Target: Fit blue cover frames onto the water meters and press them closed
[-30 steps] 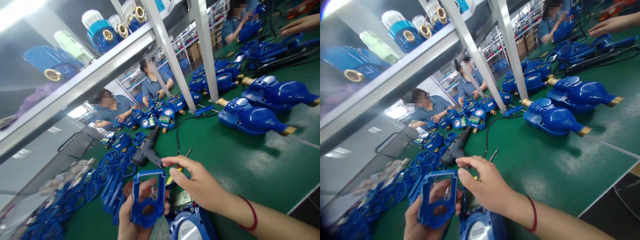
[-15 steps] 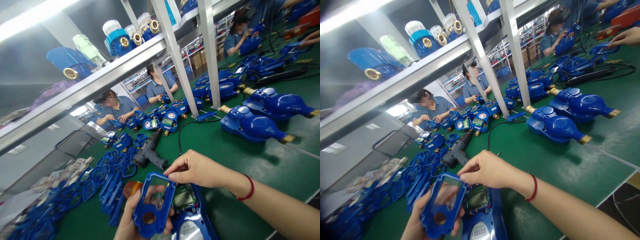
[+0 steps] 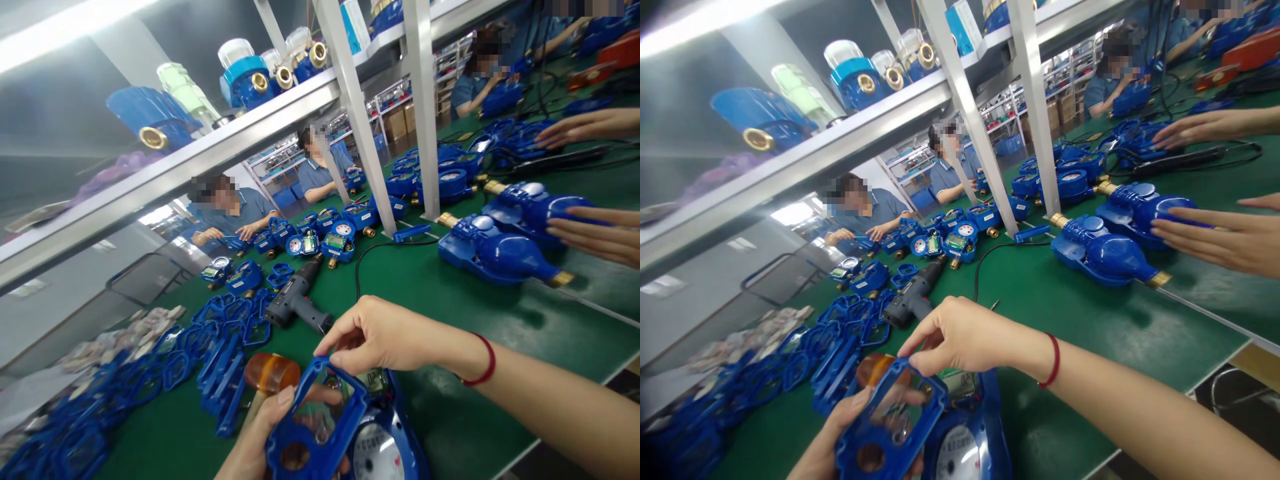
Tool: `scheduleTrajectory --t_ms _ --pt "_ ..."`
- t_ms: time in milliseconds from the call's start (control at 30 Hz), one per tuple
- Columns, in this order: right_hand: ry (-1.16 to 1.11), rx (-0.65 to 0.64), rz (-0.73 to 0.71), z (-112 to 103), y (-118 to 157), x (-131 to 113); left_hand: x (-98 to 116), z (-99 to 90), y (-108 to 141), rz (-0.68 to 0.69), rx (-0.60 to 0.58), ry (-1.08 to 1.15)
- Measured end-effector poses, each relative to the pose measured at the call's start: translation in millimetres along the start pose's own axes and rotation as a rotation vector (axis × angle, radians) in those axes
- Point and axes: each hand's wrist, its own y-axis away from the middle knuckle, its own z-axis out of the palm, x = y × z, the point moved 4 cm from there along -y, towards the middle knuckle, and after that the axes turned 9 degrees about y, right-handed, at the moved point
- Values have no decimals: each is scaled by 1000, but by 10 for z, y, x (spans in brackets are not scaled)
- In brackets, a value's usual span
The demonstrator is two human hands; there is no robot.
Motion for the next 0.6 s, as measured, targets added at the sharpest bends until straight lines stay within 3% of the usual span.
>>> scheduleTrajectory --t_ms 167,333,600 --pt "20 -23 20 7 7 -18 24 46 75 -36 -20 -16" --pt "34 -1 -6 36 13 -51 5 -26 126 -49 61 45" --pt "-332 -18 -64 214 94 -32 -17 -64 197 26 147 -22"
